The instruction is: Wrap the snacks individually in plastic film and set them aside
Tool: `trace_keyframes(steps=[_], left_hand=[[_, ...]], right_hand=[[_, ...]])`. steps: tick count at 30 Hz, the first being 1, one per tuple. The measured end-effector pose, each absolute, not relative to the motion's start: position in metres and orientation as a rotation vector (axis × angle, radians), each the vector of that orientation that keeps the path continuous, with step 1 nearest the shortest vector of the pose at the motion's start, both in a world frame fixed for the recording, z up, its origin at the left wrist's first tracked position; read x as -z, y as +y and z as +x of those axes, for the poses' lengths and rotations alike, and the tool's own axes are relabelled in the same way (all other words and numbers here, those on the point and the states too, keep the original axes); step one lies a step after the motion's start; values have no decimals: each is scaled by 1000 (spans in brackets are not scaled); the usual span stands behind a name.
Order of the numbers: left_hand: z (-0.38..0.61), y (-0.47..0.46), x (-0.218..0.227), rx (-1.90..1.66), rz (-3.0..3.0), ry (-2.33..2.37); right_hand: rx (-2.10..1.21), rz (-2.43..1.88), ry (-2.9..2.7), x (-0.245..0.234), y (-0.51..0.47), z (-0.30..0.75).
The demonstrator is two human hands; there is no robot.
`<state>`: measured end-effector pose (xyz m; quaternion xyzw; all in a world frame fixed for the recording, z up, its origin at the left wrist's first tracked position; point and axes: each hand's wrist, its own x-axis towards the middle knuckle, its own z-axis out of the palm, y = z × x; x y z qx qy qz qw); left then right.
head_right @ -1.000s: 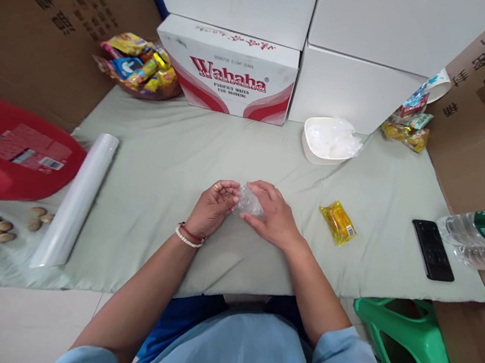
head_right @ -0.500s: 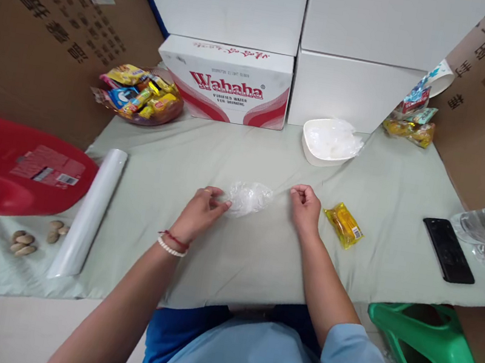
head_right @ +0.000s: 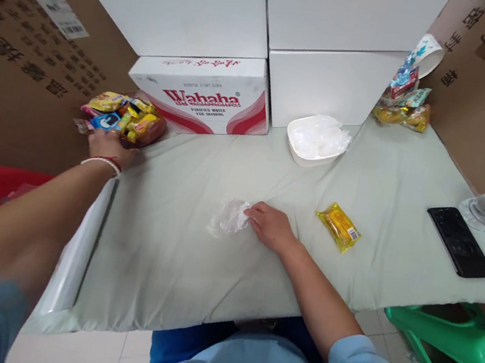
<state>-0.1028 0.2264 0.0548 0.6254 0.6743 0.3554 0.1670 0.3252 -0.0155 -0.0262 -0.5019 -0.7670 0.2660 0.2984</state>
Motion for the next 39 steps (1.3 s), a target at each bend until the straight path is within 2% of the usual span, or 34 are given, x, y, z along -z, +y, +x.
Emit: trace_keyframes(steps=[3, 5, 11, 15, 18, 21, 24, 30, 34, 39], left_hand=[[-104, 212, -43, -656, 2143, 2060], [-100, 186, -36, -590, 2280, 2041], [-82, 78, -18, -845, 2525, 1840], [-38, 15, -29, -981, 2589, 1505], [15, 8, -44, -1161, 2247, 1369], [68, 46, -55, -1448, 1505, 1213], [103, 101, -60, -1378, 725, 971], [113, 130, -50, -1217, 466, 858], [98, 105, -51, -1318, 384, 776], [78, 72, -81, -1475, 272, 559]], right_hand=[[-673, -1354, -2065, 28, -15, 329], [-664, -1354, -2074, 28, -15, 330], [-654, -1379, -2077, 29, -14, 328], [-653, -1380, -2068, 27, -13, 328], [-677, -1339, -2046, 27, -12, 329], [-719, -1296, -2004, 27, -12, 331], [-739, -1294, -1980, 28, -11, 332], [-751, -1287, -1958, 27, -10, 334], [-726, -1312, -1941, 28, -10, 332], [-834, -1279, -1804, 16, -11, 335]])
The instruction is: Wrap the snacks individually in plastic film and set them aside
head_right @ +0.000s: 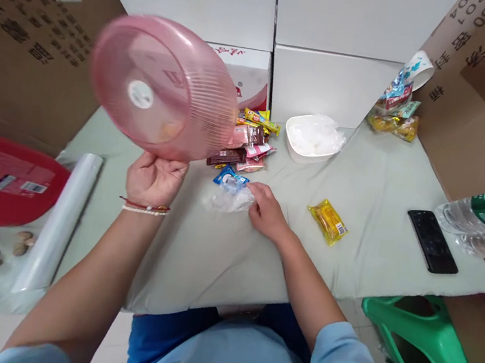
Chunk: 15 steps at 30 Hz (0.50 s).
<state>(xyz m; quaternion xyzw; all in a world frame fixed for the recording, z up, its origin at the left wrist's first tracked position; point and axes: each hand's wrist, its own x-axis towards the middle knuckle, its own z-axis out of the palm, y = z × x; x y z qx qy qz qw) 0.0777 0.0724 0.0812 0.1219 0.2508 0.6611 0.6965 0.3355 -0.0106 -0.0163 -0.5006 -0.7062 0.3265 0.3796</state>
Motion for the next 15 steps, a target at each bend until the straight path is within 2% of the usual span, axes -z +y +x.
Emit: trace_keyframes(steps=[6, 12, 15], left_hand=[[87, 4, -104, -1414, 358, 626], [143, -47, -72, -1012, 633, 664], [160, -60, -53, -1052, 1208, 880]], right_hand=[[-958, -1123, -1429, -34, -25, 341], [-930, -1096, -1309, -73, -88, 373], [-739, -1189, -1257, -99, -121, 421]])
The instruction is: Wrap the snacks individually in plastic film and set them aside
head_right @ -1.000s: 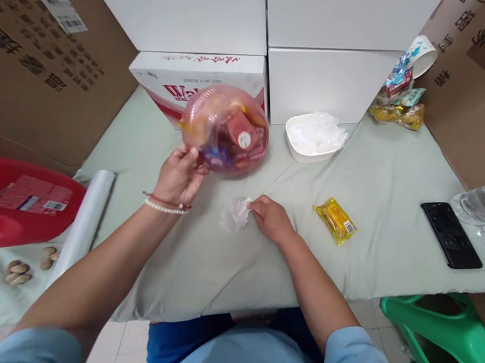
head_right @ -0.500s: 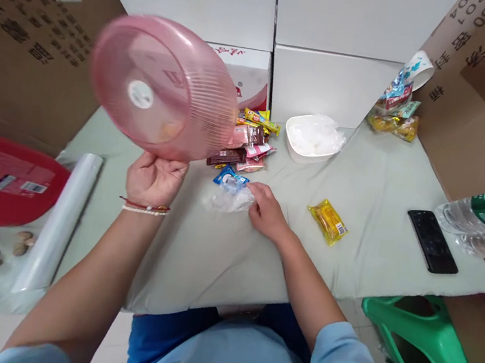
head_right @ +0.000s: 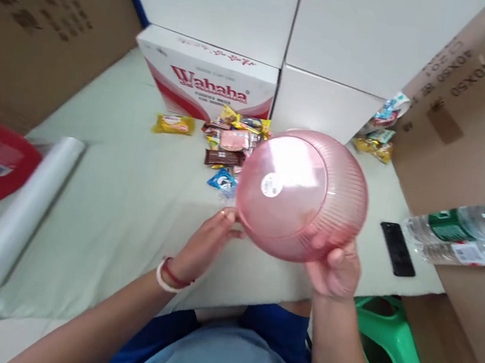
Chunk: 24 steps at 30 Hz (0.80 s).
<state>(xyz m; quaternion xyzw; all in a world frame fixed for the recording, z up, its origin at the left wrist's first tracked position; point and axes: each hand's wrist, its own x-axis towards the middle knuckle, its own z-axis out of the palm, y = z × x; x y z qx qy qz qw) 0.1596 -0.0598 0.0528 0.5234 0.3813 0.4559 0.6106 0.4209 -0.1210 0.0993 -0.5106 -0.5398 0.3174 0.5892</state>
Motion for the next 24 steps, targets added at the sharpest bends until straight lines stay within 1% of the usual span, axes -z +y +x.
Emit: trace_keyframes(steps=[2, 3, 6, 9, 11, 14, 18, 24], left_hand=[[160, -64, -41, -1039, 1756, 1041], [157, -64, -34, -976, 1996, 1110], [142, -60, -12, -631, 2404, 1295], [117, -57, 8, -411, 2578, 1303], [98, -59, 17, -425, 2667, 1271], [75, -67, 24, -525, 2747, 1276], [63, -71, 26, -581, 2817, 1272], [64, -68, 26, -577, 2850, 1240]], right_hand=[[-585, -1314, -1279, -122, -131, 458], [-522, -1397, -1302, -133, -132, 477], [-396, -1711, -1409, -149, -112, 527], [-301, -2076, -1631, -132, -75, 564], [-294, -2336, -1737, -109, -50, 582], [-287, -2661, -1694, -77, -21, 602], [-188, -2744, -1590, -60, 16, 625], [-145, -2745, -1587, -64, 84, 662]])
